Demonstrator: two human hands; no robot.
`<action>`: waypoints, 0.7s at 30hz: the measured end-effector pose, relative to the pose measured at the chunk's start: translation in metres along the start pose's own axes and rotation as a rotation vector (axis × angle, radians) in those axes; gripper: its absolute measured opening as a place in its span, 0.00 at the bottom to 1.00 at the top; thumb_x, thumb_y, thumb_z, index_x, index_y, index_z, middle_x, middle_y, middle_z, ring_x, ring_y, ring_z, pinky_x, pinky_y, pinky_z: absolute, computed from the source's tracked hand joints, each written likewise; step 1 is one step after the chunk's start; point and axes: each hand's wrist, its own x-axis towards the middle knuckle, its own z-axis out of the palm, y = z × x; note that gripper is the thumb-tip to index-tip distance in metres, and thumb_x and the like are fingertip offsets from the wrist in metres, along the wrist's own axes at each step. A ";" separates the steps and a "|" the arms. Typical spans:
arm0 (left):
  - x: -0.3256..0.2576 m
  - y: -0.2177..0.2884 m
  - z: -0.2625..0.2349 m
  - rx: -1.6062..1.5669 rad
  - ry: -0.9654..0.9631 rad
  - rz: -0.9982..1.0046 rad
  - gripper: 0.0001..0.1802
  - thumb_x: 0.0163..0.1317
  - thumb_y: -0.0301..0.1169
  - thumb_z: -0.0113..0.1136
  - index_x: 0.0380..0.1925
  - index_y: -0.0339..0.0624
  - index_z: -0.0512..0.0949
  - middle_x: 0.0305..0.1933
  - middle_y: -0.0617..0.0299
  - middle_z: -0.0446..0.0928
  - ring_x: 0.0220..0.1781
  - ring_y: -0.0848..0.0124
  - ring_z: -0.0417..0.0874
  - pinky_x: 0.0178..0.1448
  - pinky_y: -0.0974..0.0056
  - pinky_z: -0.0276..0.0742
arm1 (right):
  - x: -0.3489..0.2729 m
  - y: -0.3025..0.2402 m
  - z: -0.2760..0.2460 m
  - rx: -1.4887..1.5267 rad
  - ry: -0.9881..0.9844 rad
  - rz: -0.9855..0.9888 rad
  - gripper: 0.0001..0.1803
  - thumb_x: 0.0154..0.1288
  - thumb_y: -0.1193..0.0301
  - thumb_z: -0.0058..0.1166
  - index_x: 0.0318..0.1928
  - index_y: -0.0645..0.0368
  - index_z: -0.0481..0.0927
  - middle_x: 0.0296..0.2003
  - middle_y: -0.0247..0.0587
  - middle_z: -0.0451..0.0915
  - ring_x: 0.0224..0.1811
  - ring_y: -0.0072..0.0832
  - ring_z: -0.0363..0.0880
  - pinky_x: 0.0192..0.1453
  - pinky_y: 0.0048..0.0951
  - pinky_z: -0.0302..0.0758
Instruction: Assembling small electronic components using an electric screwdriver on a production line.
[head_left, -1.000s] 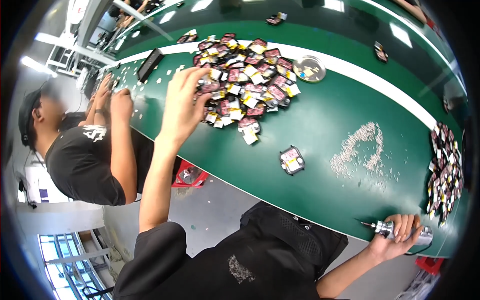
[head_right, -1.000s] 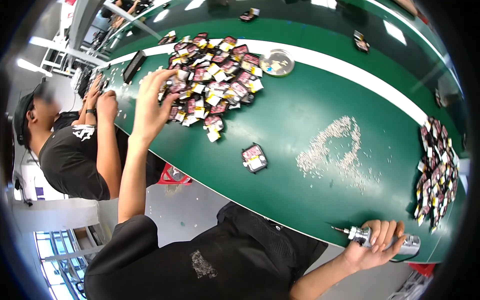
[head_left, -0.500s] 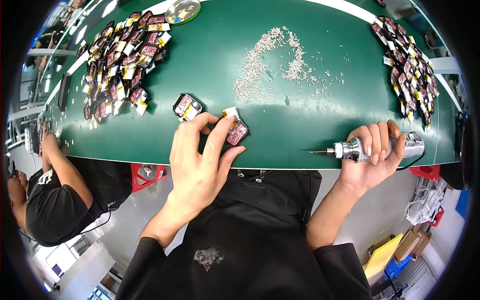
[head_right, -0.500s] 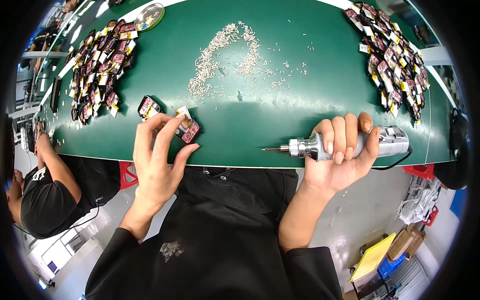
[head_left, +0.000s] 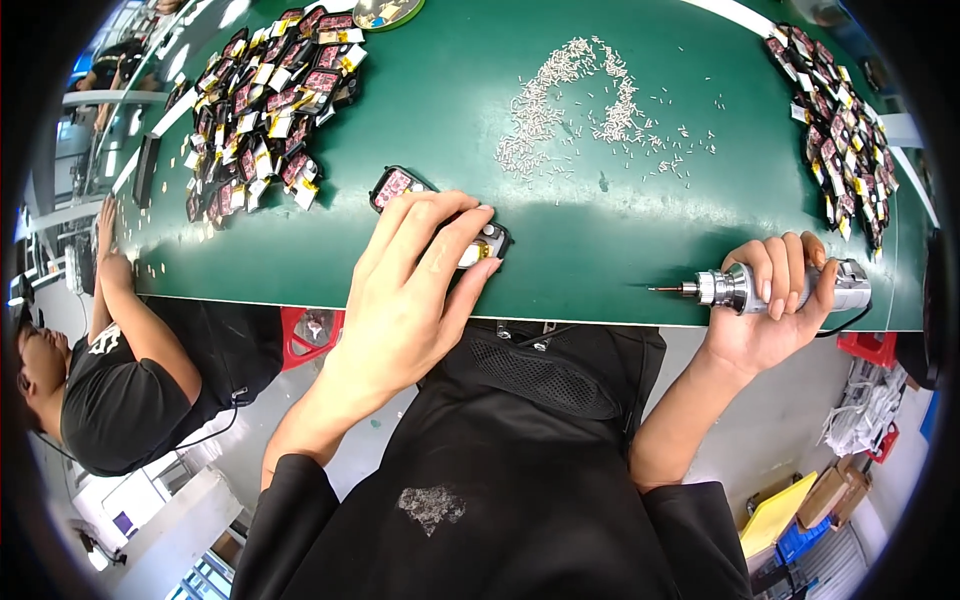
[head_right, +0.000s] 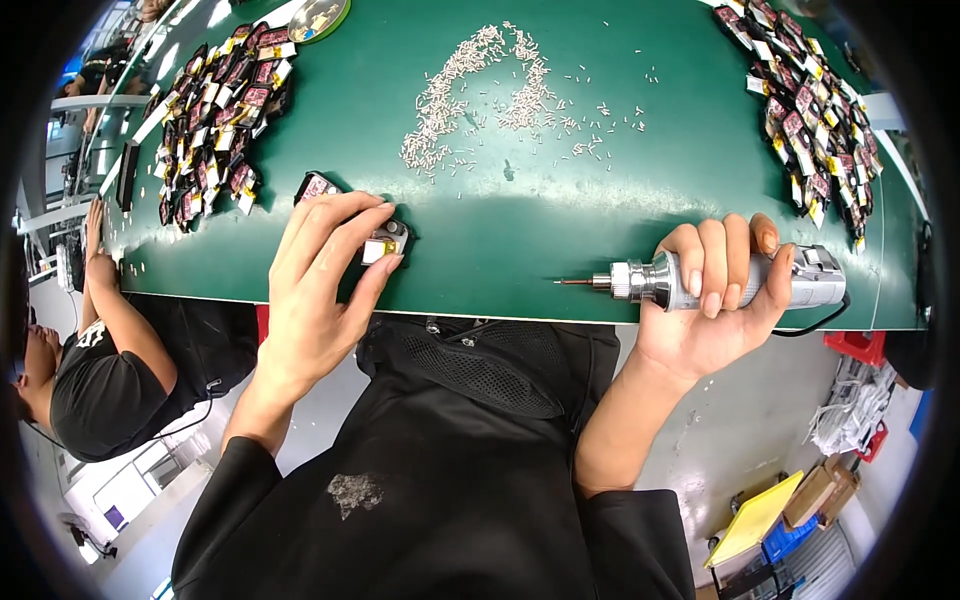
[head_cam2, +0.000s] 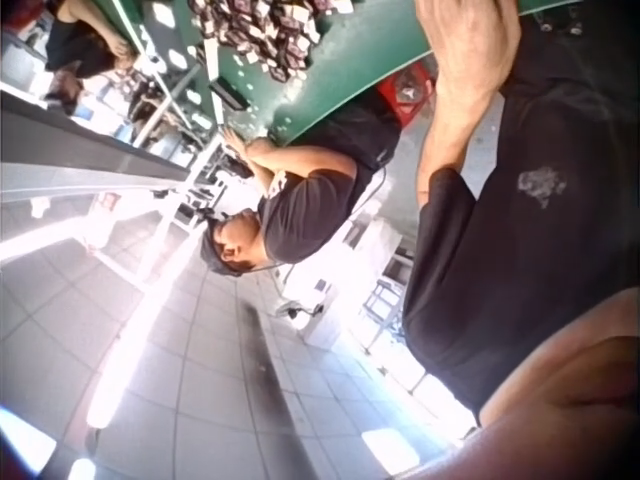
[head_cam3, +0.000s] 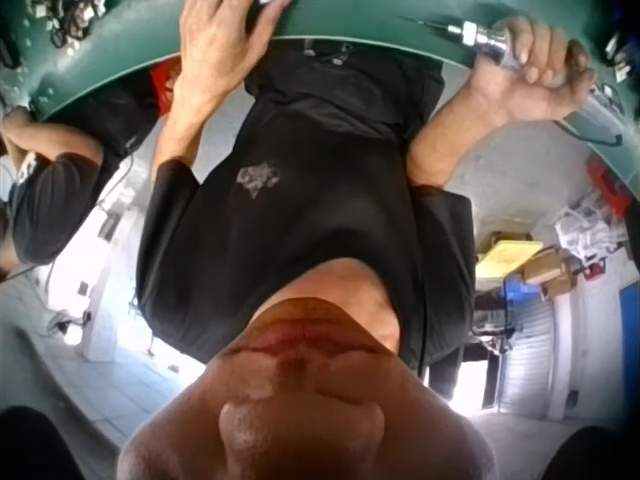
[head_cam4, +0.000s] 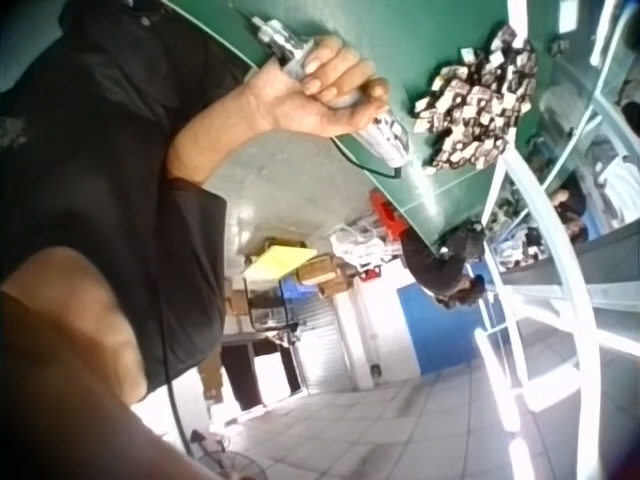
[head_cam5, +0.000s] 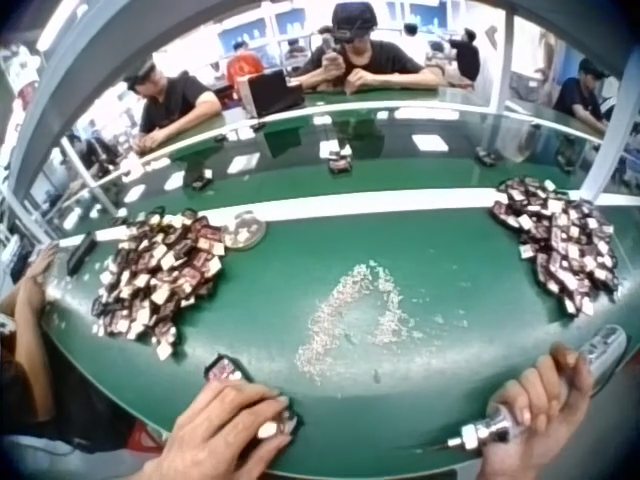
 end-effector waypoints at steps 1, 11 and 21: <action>0.000 0.000 0.001 -0.036 0.034 -0.025 0.24 0.46 0.19 0.66 0.47 0.36 0.75 0.48 0.53 0.75 0.50 0.55 0.75 0.54 0.57 0.71 | 0.000 0.001 0.001 0.000 0.007 -0.003 0.08 0.69 0.67 0.48 0.36 0.59 0.70 0.14 0.25 0.59 0.14 0.15 0.58 0.25 0.22 0.60; 0.005 0.014 -0.013 0.114 -0.031 -0.129 0.21 0.47 0.15 0.63 0.45 0.37 0.77 0.48 0.56 0.75 0.44 0.59 0.77 0.50 0.60 0.73 | -0.001 0.001 0.002 -0.002 0.032 -0.002 0.08 0.69 0.68 0.48 0.36 0.59 0.69 0.14 0.25 0.59 0.13 0.16 0.58 0.25 0.22 0.60; 0.006 0.024 0.006 -0.025 -0.009 -0.024 0.20 0.45 0.12 0.61 0.41 0.34 0.75 0.44 0.54 0.76 0.41 0.56 0.78 0.43 0.58 0.74 | -0.011 0.003 0.007 -0.031 0.086 -0.006 0.08 0.69 0.68 0.47 0.35 0.59 0.68 0.14 0.25 0.59 0.13 0.16 0.58 0.24 0.23 0.60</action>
